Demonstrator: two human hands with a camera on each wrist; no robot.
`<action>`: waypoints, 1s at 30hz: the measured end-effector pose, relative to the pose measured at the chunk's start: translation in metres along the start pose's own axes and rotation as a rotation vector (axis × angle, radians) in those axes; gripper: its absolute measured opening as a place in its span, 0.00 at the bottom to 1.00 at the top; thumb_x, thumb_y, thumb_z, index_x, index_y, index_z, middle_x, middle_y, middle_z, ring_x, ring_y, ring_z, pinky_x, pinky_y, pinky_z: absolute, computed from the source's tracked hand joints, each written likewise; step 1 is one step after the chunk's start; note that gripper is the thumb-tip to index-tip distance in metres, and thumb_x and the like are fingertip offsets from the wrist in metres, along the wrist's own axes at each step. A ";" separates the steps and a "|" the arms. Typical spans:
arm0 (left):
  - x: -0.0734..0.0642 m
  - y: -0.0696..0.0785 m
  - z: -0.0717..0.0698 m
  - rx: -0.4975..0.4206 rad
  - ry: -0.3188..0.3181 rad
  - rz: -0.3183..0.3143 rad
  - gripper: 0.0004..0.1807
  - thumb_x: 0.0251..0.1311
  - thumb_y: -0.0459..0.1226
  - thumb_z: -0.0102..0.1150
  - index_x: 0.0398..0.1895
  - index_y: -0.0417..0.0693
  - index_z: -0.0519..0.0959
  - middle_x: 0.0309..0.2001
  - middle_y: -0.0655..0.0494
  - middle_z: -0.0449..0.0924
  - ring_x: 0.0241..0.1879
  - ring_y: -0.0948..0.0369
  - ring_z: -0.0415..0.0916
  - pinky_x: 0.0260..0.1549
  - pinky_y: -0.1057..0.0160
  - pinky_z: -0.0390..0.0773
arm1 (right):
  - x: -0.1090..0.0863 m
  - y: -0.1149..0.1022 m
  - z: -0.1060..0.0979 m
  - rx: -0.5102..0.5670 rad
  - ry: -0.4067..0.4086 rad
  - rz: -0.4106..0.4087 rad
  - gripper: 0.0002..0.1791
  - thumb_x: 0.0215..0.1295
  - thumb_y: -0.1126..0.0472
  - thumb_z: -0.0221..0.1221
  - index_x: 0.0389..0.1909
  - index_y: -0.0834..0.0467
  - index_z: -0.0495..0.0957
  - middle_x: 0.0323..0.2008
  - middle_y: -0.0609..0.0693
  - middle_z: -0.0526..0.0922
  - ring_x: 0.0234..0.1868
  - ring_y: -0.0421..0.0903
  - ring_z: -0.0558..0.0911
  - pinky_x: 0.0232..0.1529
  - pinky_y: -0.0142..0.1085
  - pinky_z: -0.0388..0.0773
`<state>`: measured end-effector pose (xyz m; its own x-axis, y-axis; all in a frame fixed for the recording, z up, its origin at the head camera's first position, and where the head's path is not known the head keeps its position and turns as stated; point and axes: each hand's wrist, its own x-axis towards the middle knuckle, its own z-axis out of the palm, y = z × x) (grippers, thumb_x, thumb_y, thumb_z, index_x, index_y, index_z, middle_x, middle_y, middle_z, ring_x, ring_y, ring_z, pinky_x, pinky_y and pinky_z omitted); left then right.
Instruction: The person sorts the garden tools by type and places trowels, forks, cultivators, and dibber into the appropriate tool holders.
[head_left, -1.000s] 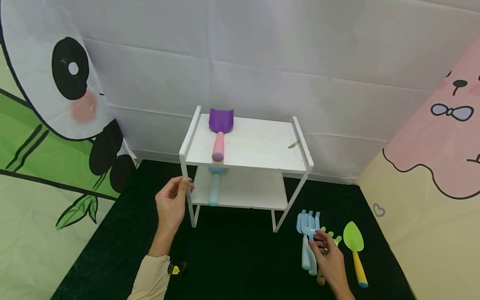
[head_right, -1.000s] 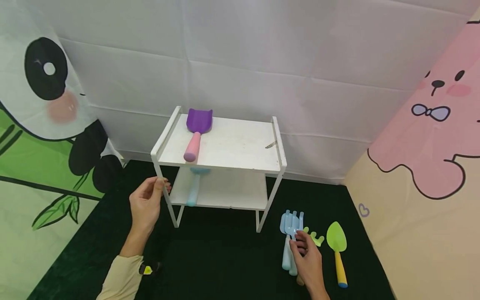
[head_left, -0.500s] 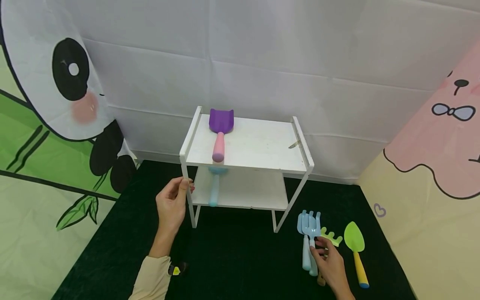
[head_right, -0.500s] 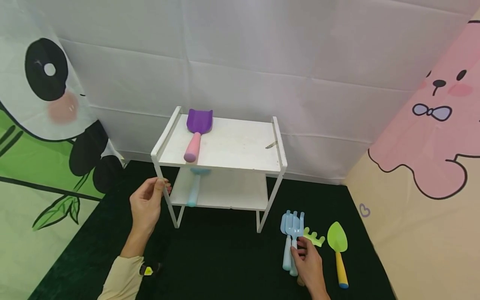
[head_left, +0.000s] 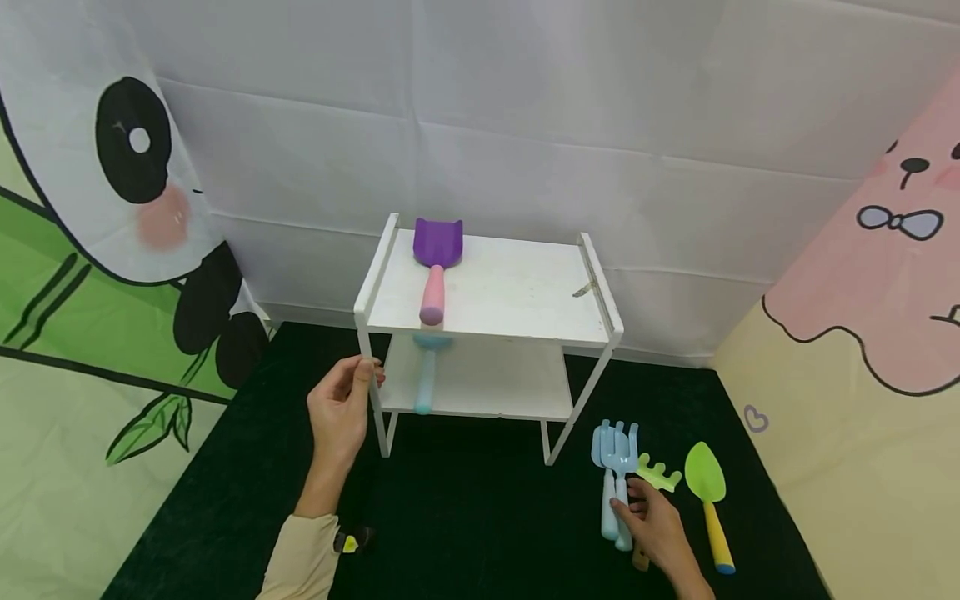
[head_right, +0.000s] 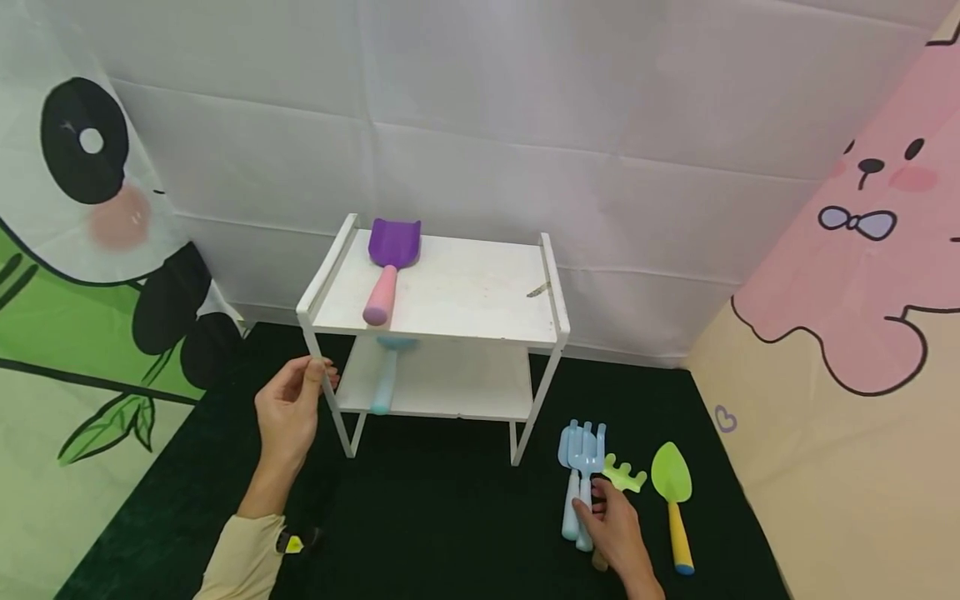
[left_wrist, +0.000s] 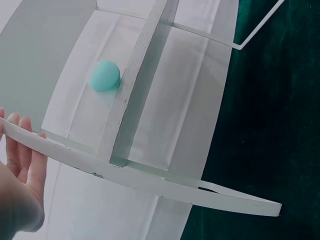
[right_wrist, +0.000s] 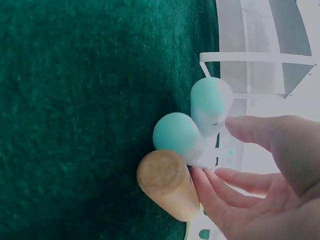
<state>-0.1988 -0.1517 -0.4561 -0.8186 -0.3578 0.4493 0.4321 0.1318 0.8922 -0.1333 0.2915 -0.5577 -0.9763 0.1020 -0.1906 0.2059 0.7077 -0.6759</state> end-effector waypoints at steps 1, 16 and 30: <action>0.000 -0.002 0.000 -0.003 0.001 0.004 0.10 0.76 0.32 0.54 0.45 0.32 0.83 0.38 0.43 0.86 0.38 0.65 0.83 0.46 0.72 0.80 | 0.001 0.001 0.000 -0.007 -0.013 -0.002 0.30 0.71 0.55 0.64 0.64 0.71 0.70 0.52 0.63 0.79 0.47 0.53 0.82 0.49 0.49 0.82; 0.000 -0.004 -0.001 -0.024 -0.005 0.029 0.10 0.76 0.31 0.54 0.45 0.32 0.83 0.38 0.43 0.86 0.38 0.64 0.83 0.45 0.71 0.80 | 0.011 0.001 -0.004 -0.051 -0.075 0.004 0.29 0.68 0.60 0.66 0.62 0.73 0.71 0.46 0.60 0.84 0.45 0.54 0.85 0.47 0.50 0.84; 0.000 -0.002 -0.001 -0.006 0.001 0.036 0.10 0.76 0.31 0.54 0.45 0.32 0.83 0.38 0.39 0.85 0.37 0.65 0.83 0.45 0.71 0.80 | 0.010 0.005 -0.009 -0.042 -0.066 0.009 0.24 0.68 0.59 0.67 0.58 0.70 0.77 0.44 0.55 0.85 0.41 0.48 0.84 0.43 0.47 0.83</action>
<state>-0.1996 -0.1525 -0.4578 -0.8023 -0.3540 0.4806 0.4630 0.1392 0.8754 -0.1431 0.3025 -0.5568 -0.9677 0.0637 -0.2439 0.2107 0.7358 -0.6436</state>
